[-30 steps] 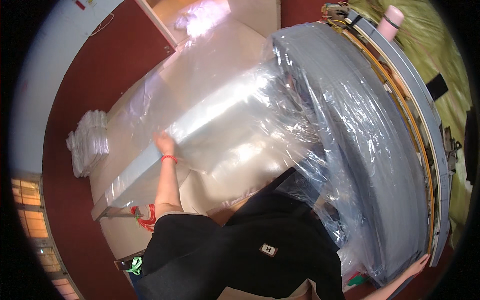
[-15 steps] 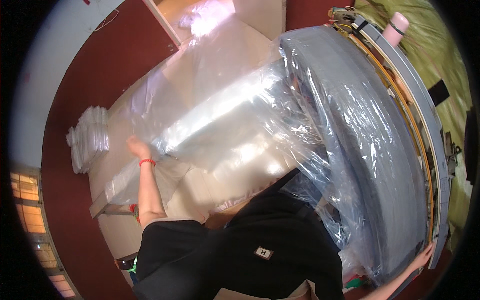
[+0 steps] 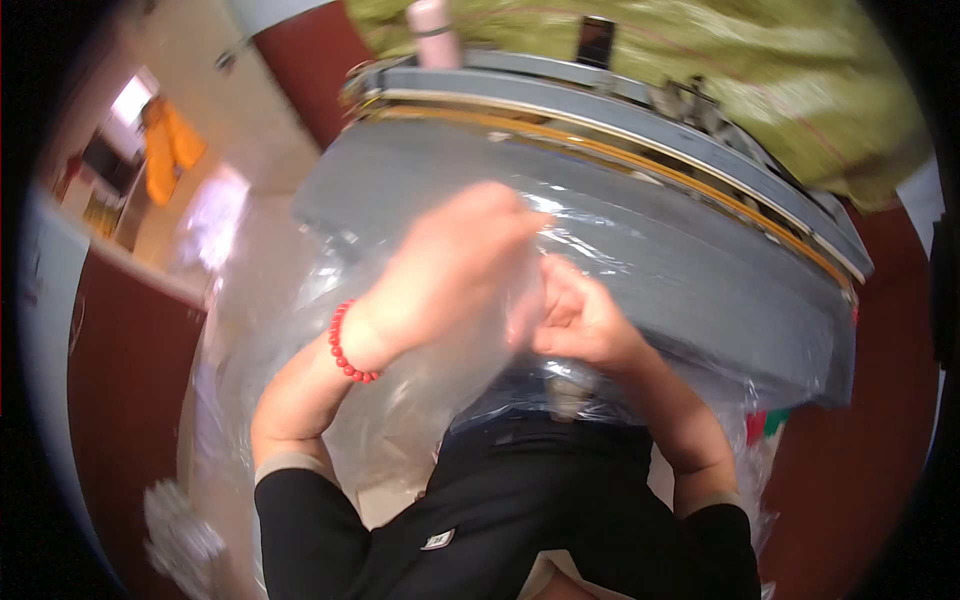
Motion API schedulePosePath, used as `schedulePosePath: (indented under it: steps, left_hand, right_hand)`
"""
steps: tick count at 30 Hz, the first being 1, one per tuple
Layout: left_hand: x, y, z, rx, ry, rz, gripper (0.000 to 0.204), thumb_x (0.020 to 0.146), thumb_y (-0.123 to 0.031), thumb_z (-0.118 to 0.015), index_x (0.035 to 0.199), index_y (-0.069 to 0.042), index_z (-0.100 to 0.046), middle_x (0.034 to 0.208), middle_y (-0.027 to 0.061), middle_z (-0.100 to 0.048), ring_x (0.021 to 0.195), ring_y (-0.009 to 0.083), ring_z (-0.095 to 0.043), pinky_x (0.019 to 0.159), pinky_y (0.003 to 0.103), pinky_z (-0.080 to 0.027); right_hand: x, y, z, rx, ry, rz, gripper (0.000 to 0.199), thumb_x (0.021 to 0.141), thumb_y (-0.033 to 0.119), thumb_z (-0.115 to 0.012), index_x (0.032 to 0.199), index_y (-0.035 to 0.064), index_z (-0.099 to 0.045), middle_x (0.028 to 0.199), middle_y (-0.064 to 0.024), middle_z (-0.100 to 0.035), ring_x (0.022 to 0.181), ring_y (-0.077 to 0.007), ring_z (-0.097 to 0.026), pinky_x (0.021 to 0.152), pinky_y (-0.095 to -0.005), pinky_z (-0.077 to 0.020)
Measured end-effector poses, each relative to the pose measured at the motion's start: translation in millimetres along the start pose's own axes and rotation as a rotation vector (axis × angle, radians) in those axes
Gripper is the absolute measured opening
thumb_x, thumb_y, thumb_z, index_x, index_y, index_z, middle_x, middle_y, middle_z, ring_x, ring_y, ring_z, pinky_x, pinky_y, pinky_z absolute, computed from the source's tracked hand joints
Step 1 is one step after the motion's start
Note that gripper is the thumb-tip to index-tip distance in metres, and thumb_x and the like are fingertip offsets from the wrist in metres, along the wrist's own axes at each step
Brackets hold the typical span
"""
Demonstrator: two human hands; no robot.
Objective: Manually positioning and processing large plastic sheets through a heat-sealing machine.
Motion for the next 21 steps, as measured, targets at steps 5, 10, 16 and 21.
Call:
schedulePosePath:
  steps: [5,10,16,21]
  left_hand:
    - [31,49,6,0.414,-0.269,0.009,0.016,0.066,0.007,-0.061,0.079,-0.001,-0.057,0.080,0.0103,-0.050,0.080,0.0265,-0.050,0.071,0.033,-0.041]
    - [11,133,-16,0.266,-0.314,0.226,0.006,0.078,-0.001,-0.055,0.081,0.001,-0.049,0.087,0.0100,-0.048,0.084,0.0231,-0.049,0.079,0.028,-0.038]
    - [-4,183,-93,-1.041,-0.467,0.766,0.005,0.089,-0.015,-0.048,0.087,-0.010,-0.049,0.067,-0.0054,-0.042,0.057,0.0021,-0.037,0.052,0.016,-0.033]
    - [8,188,-113,-1.013,-0.543,0.714,0.010,0.089,-0.018,-0.050,0.084,-0.010,-0.050,0.061,-0.0085,-0.040,0.047,0.0002,-0.030,0.041,0.016,-0.024]
  right_hand:
    - [-97,12,62,-0.818,-0.064,-0.186,0.026,0.069,0.016,-0.070,0.090,0.0028,-0.060,0.064,-0.0001,-0.056,0.056,-0.0099,-0.053,0.051,-0.0262,-0.0411]
    - [-263,93,140,-1.510,-0.512,-0.535,0.021,0.065,0.017,-0.073,0.079,0.0053,-0.062,0.059,-0.0060,-0.056,0.051,-0.0137,-0.051,0.050,-0.0271,-0.0402]
    - [-401,194,157,-1.421,-1.284,-0.240,0.015,0.061,0.007,-0.068,0.065,-0.0015,-0.056,0.061,-0.0029,-0.055,0.060,-0.0088,-0.049,0.055,-0.0255,-0.0398]
    - [-455,229,189,-0.939,-1.561,0.642,0.009,0.079,0.012,-0.061,0.082,0.0041,-0.058,0.077,-0.0011,-0.058,0.070,-0.0083,-0.053,0.065,-0.0230,-0.0433]
Point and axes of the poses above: each hand's wrist, its own x-axis towards the middle knuckle, its own z-axis out of the back of the hand, y = z × x, the point moved 5 cm from there along x, towards the middle knuckle
